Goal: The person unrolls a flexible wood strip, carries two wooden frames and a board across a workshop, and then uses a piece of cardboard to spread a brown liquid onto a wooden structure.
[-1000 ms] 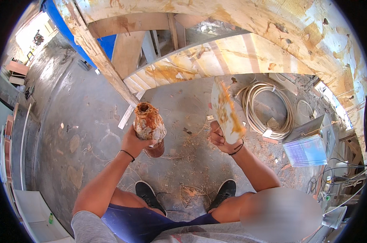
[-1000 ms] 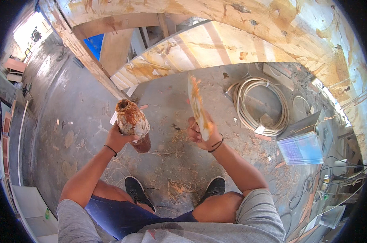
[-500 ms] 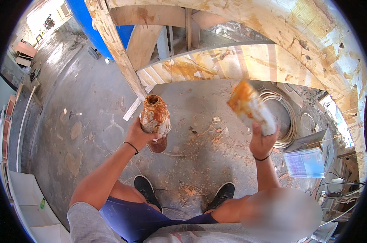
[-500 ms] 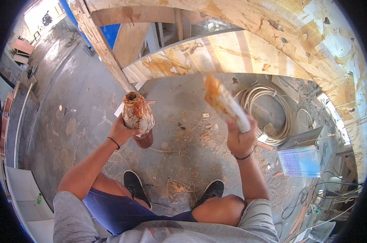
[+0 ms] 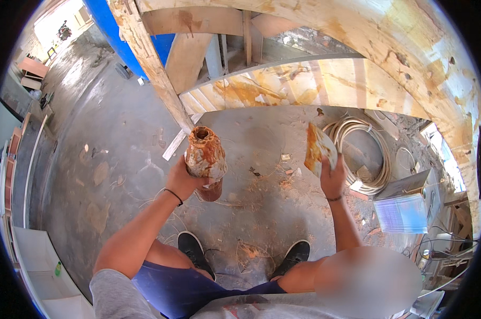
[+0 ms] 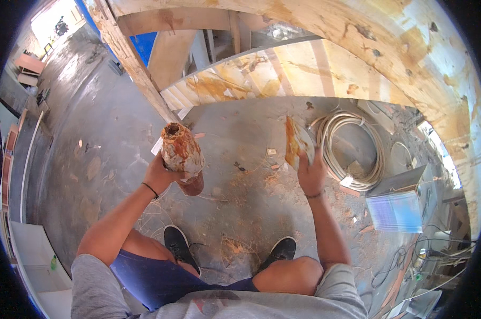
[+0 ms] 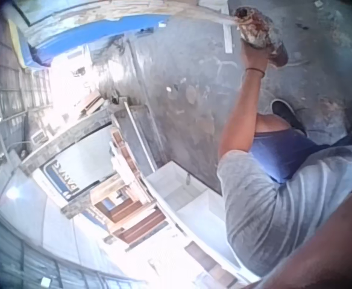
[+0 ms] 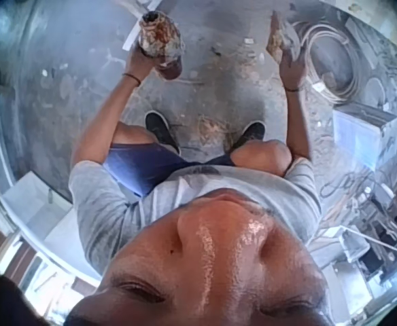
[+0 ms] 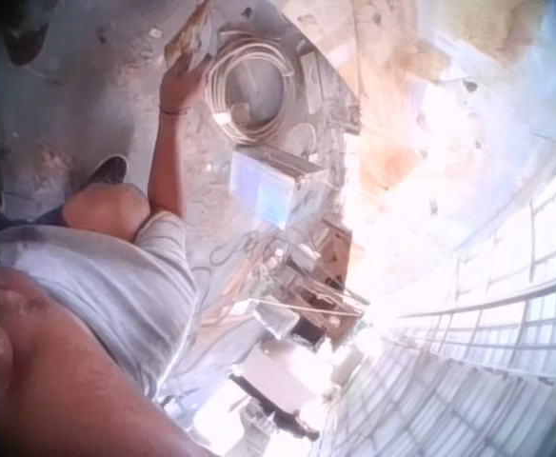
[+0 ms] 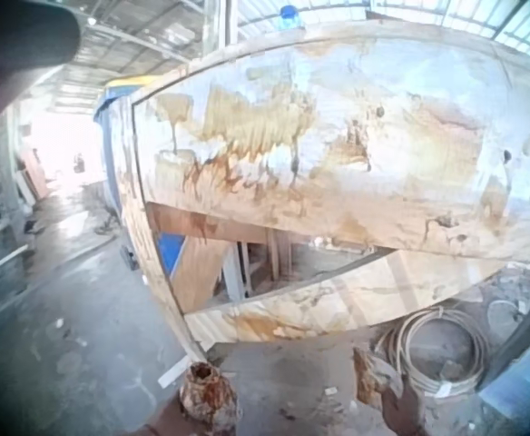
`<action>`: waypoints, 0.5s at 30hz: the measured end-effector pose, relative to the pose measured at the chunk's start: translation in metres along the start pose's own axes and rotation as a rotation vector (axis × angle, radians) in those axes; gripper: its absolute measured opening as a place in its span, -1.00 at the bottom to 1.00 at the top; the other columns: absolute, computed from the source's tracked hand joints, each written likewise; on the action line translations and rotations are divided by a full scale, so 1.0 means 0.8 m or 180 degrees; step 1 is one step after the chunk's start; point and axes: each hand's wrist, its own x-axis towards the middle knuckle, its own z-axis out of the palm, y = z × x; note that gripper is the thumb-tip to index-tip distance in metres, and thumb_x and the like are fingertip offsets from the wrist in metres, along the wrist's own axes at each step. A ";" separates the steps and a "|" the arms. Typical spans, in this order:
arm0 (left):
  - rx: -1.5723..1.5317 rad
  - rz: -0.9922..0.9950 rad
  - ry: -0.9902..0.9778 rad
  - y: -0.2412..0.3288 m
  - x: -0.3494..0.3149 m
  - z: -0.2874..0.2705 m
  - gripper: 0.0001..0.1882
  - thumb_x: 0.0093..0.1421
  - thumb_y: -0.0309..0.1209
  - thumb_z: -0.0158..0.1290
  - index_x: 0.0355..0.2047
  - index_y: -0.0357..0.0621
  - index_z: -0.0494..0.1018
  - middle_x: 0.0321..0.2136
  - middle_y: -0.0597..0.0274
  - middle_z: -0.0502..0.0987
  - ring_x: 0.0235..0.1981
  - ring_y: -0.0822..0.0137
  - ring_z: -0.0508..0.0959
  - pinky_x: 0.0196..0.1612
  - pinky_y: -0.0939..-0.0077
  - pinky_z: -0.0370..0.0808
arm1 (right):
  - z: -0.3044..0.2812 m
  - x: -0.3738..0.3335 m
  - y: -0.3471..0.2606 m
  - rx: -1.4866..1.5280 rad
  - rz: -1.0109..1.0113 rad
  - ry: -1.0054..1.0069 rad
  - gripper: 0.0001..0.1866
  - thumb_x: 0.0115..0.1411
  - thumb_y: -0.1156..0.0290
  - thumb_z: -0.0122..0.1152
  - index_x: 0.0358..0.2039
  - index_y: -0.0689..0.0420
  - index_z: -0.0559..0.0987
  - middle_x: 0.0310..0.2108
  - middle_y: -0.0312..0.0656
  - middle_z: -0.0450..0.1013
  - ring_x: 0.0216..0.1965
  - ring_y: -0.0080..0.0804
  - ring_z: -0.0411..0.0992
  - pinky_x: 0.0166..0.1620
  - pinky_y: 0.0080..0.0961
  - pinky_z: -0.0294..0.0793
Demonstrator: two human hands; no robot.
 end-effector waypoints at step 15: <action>-0.0294 0.0093 -0.0056 -0.032 0.010 0.014 -0.16 -0.37 -0.28 0.35 -0.05 -0.28 0.23 -0.19 0.04 0.46 -0.14 0.19 0.47 -0.10 0.39 0.40 | -0.049 0.049 -0.136 -0.0581 -0.1494 0.0354 -0.78 -0.02 0.64 0.03 -0.29 0.32 0.42 -0.32 0.02 0.43 -0.38 -0.13 0.42 -0.28 -0.38 0.40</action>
